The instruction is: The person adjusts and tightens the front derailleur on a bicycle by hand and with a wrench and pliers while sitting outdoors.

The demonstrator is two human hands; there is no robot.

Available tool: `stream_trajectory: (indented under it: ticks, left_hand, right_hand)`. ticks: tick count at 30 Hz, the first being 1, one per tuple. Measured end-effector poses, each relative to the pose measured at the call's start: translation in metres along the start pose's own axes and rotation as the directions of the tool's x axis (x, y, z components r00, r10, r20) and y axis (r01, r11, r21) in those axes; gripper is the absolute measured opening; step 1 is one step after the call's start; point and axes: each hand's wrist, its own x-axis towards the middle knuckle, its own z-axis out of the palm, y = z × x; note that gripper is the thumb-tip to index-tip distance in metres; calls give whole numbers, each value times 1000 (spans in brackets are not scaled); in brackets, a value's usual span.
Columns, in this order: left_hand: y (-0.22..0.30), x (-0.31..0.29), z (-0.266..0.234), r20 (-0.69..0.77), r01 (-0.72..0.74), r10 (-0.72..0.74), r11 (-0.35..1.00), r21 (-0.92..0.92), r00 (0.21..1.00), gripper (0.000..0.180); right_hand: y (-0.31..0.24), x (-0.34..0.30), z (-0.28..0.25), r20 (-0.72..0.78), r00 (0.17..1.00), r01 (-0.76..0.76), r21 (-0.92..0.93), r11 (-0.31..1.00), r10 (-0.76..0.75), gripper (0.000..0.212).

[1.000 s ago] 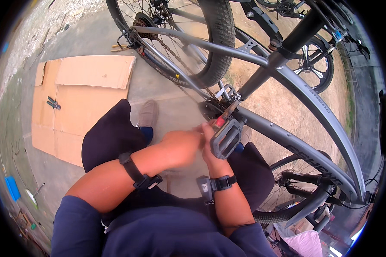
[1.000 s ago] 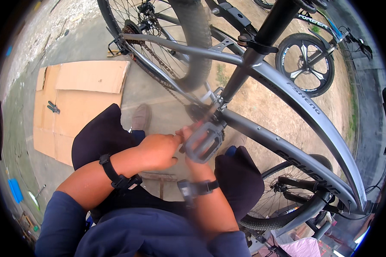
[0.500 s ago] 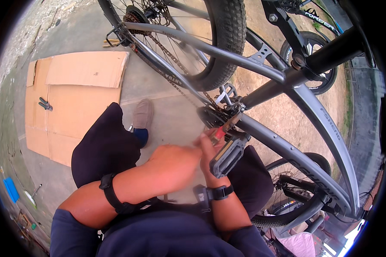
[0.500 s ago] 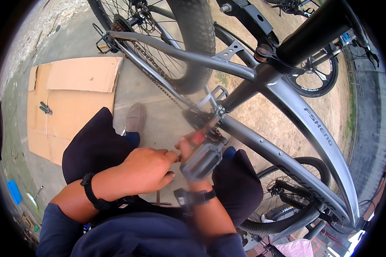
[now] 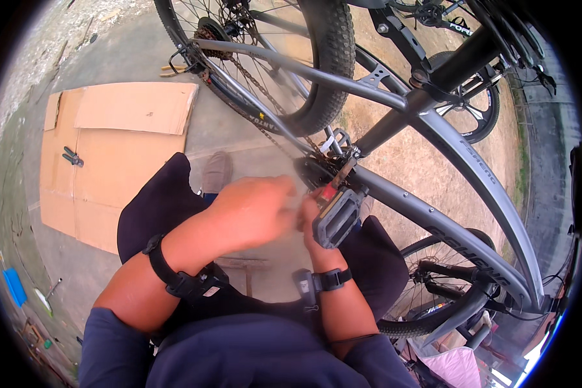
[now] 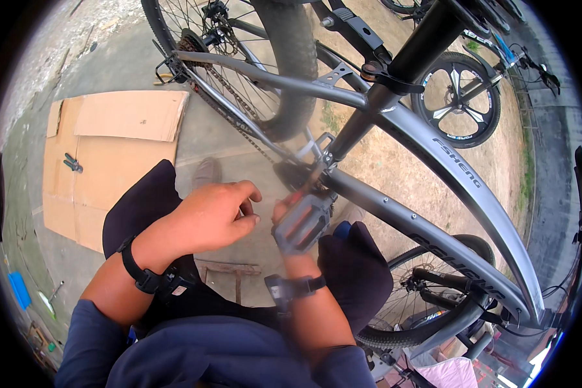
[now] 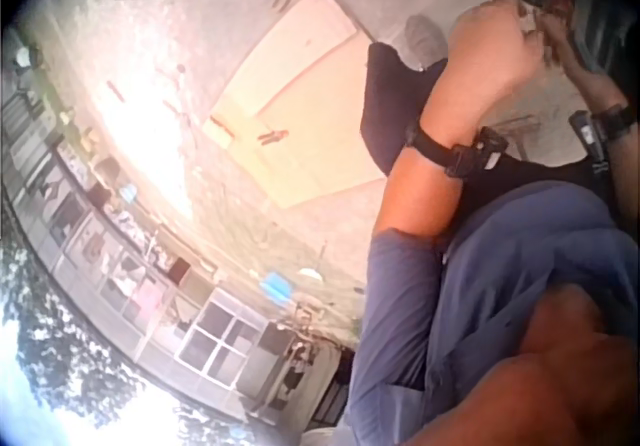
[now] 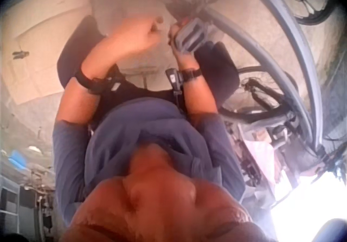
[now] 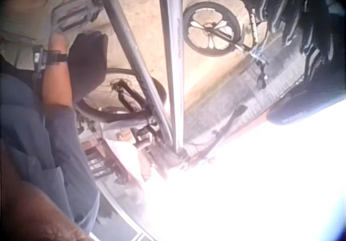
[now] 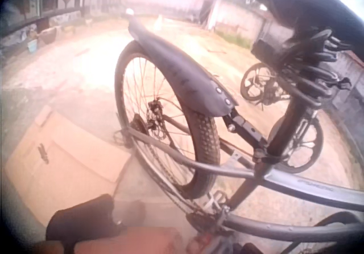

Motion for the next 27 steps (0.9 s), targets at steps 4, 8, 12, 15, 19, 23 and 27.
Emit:
stream_trajectory:
  ticks: [4,8,12,15,19,23,27]
  left_hand:
    - [-5,-29,-54,-156,13,-48,976,-217,987,30]
    - [-41,-104,-121,-344,19,-258,823,-567,903,28]
    - [-134,-188,-152,-464,328,-602,773,-543,650,34]
    - [-218,-248,-121,-369,613,-802,596,-519,469,41]
    - [-297,-285,-41,-209,776,-896,443,-449,391,39]
    - [-336,-282,26,-85,846,-932,357,-397,353,43]
    - [-352,-252,64,-115,885,-899,436,-164,422,45]
  right_hand:
    - [54,14,2,-12,982,190,32,981,-190,8]
    - [-28,-13,-17,116,993,-22,424,906,-30,10]
    - [-22,-9,-11,60,998,-50,486,872,24,14]
    - [-15,-5,-13,125,992,-71,521,851,6,14]
    - [-11,-3,-20,172,985,-112,544,832,21,11]
    - [-20,-10,-23,193,976,-195,567,800,102,12]
    - [-22,-9,-25,205,970,-219,486,846,133,8]
